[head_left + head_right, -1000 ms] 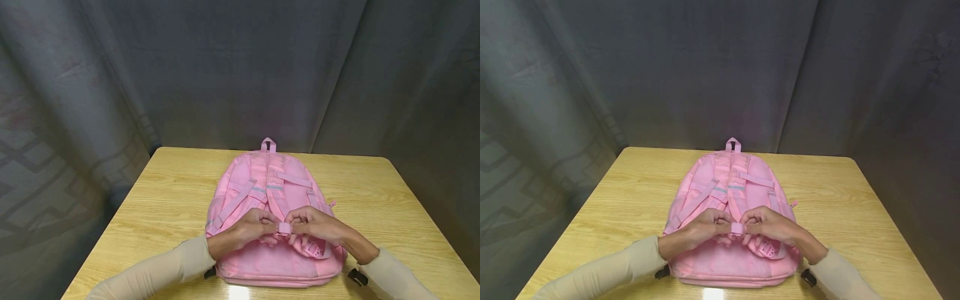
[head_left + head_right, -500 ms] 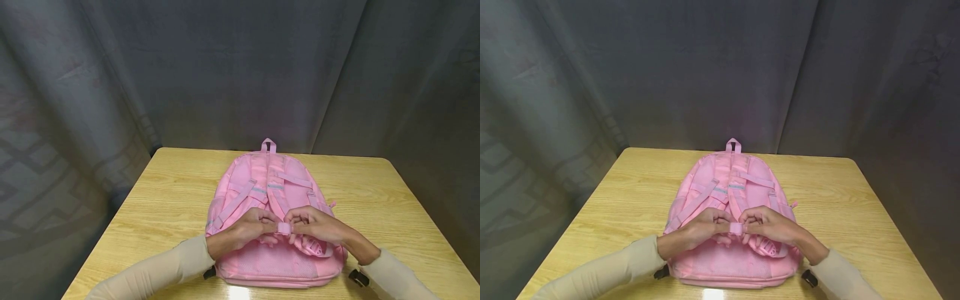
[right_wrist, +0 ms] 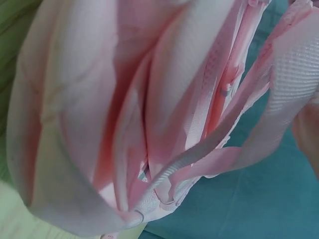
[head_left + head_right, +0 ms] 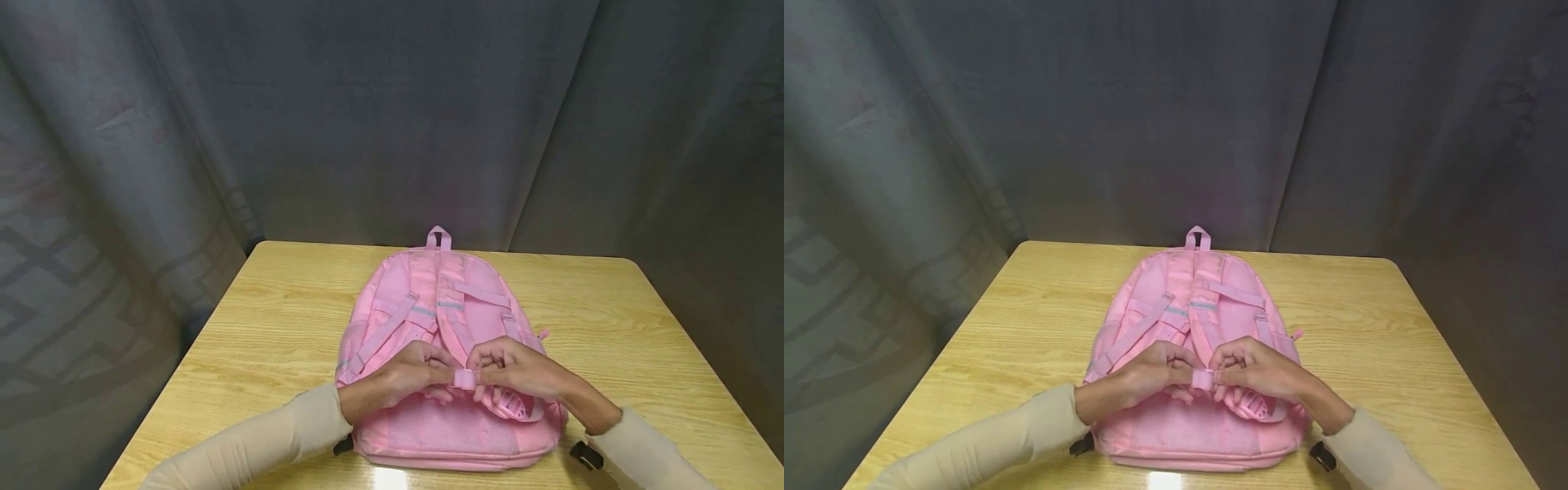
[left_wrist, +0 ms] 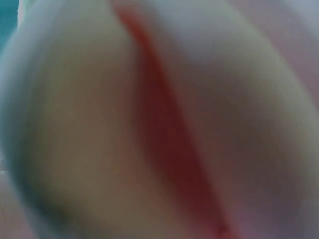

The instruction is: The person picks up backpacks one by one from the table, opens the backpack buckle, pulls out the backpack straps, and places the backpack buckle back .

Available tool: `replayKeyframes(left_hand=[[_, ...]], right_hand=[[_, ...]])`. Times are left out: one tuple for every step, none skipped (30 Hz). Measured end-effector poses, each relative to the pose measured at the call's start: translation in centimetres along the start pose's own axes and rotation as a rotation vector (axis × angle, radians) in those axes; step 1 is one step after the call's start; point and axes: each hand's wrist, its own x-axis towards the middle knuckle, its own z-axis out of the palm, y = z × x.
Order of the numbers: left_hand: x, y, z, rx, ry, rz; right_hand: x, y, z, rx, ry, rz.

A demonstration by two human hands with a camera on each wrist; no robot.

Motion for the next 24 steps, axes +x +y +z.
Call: replayKeyframes(left_hand=[[0.01, -0.03, 0.02, -0.001, -0.002, 0.0], [0.02, -0.05, 0.05, -0.005, -0.003, -0.001], [0.03, -0.1, 0.08, -0.009, -0.002, -0.001], [0.03, -0.11, 0.11, -0.012, 0.0, 0.0], [0.04, -0.15, 0.14, -0.015, 0.001, 0.002], [0.04, -0.16, 0.17, -0.016, 0.005, 0.004], [0.05, -0.17, 0.19, -0.016, 0.008, 0.006], [0.05, -0.17, 0.21, -0.017, 0.01, 0.009], [0.05, -0.19, 0.21, -0.019, 0.01, 0.011], [0.06, -0.19, 0.21, -0.019, 0.01, 0.013], [0.05, -0.19, 0.21, -0.02, 0.008, 0.015], [0.05, -0.18, 0.21, -0.022, 0.007, 0.017], [0.03, -0.18, 0.21, -0.024, 0.005, 0.018], [0.01, -0.17, 0.21, -0.028, 0.004, 0.019], [0.0, -0.17, 0.2, -0.029, 0.002, 0.018], [0.0, -0.15, 0.21, -0.03, 0.001, 0.02], [-0.02, -0.14, 0.2, -0.032, 0.0, 0.019], [-0.02, -0.14, 0.21, -0.034, 0.0, 0.02], [-0.02, -0.11, 0.21, -0.033, -0.002, 0.021], [-0.02, -0.1, 0.22, -0.031, -0.003, 0.021], [-0.01, -0.1, 0.22, -0.033, -0.004, 0.023], [-0.01, -0.09, 0.23, -0.034, -0.005, 0.024], [-0.01, -0.1, 0.24, -0.035, -0.005, 0.025], [-0.01, -0.1, 0.25, -0.033, -0.008, 0.025]], right_hand=[[-0.01, -0.03, 0.02, -0.001, -0.001, -0.002], [-0.02, -0.05, 0.04, 0.0, 0.0, -0.001], [-0.03, -0.1, 0.07, 0.003, 0.001, -0.001], [-0.04, -0.13, 0.09, 0.017, 0.002, 0.004], [-0.04, -0.17, 0.11, 0.029, 0.003, 0.007], [-0.04, -0.2, 0.12, 0.043, 0.005, 0.011], [-0.04, -0.23, 0.14, 0.061, 0.006, 0.017], [-0.03, -0.25, 0.15, 0.081, 0.006, 0.023], [-0.03, -0.26, 0.15, 0.104, 0.007, 0.032], [-0.04, -0.24, 0.15, 0.127, 0.008, 0.041], [-0.05, -0.24, 0.14, 0.14, 0.011, 0.05], [-0.07, -0.23, 0.13, 0.154, 0.013, 0.061], [-0.09, -0.22, 0.12, 0.163, 0.017, 0.074], [-0.12, -0.2, 0.11, 0.169, 0.023, 0.089], [-0.15, -0.2, 0.1, 0.173, 0.029, 0.104], [-0.18, -0.18, 0.09, 0.173, 0.034, 0.116], [-0.21, -0.19, 0.09, 0.174, 0.038, 0.128], [-0.23, -0.17, 0.08, 0.174, 0.041, 0.135], [-0.24, -0.16, 0.07, 0.176, 0.044, 0.142], [-0.23, -0.13, 0.07, 0.182, 0.042, 0.144], [-0.23, -0.12, 0.07, 0.187, 0.04, 0.143], [-0.22, -0.09, 0.06, 0.193, 0.037, 0.141], [-0.21, -0.07, 0.06, 0.2, 0.033, 0.138], [-0.19, -0.04, 0.05, 0.205, 0.028, 0.132]])
